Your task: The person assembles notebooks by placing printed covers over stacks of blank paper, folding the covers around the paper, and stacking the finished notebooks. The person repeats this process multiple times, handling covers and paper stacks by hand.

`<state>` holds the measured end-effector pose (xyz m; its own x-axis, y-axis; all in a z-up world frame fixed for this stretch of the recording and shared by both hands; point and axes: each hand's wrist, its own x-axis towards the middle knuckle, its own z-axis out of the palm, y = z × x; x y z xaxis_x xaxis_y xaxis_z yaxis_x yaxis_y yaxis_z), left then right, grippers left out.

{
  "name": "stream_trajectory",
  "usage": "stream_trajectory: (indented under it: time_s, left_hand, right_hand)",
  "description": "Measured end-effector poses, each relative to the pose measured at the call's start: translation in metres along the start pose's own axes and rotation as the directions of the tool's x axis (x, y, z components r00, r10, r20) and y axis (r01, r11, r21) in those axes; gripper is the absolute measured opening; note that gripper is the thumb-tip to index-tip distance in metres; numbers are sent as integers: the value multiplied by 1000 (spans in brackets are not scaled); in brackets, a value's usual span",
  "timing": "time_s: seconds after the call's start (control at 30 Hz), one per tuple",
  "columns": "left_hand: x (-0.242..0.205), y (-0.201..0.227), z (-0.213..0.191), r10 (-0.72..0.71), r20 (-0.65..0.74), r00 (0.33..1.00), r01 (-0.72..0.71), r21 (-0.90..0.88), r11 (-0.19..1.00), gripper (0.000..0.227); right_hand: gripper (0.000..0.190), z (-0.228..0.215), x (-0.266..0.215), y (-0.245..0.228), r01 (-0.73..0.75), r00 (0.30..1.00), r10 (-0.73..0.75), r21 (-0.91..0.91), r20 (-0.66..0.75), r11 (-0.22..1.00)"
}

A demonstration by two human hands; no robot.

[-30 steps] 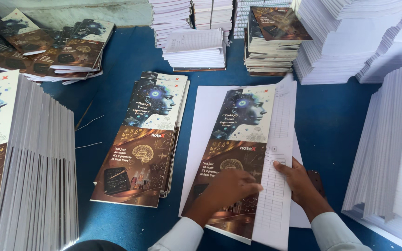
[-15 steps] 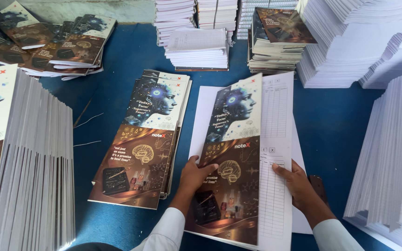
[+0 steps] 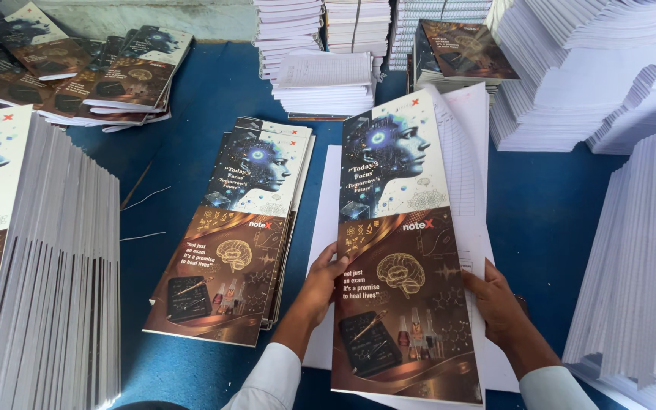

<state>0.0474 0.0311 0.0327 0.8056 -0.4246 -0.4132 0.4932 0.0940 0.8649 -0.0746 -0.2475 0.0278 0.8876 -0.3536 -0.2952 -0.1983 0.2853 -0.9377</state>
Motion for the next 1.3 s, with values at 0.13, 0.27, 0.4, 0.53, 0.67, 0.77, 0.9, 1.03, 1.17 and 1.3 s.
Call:
stream_trajectory:
  time_s: [0.13,0.27,0.4,0.53,0.67,0.77,0.9,1.03,1.17,1.3]
  left_hand:
    - [-10,10,3,-32,42,999,31,36,999,42]
    - [-9,7,2,9,146,989,17,-172,985,44]
    - [-4,3,4,-10,165,986,38,-168,985,47]
    - [0,2,4,-11,162,987,29,-106,994,54]
    - [-1,6,13,-87,50,995,92,-111,990,57]
    - [-4,8,15,-68,45,997,72,-87,994,59]
    - [-6,11,15,-61,55,997,67,-105,992,58]
    - [-6,11,15,-61,54,997,67,-124,990,59]
    - [-5,11,16,-88,35,995,92,-127,988,60]
    - [-7,13,15,-99,38,994,103,-112,988,60]
  right_hand:
    - [34,0,1,-5,18,999,-19,15,29,1000]
    - [33,1,1,-1,15,999,-15,19,38,1000]
    - [36,-1,-1,-1,32,997,-35,39,70,999]
    - [39,0,-3,-1,45,993,-51,65,102,997]
    - [39,0,0,1,42,992,-50,73,115,996]
    - [42,0,1,4,24,989,-40,110,140,994]
    - [49,0,1,6,12,987,-29,110,156,994]
    - [54,1,0,6,13,984,-34,123,173,992]
    - [53,1,0,6,7,989,-21,95,149,995]
    - [52,2,0,7,0,991,-14,101,137,995]
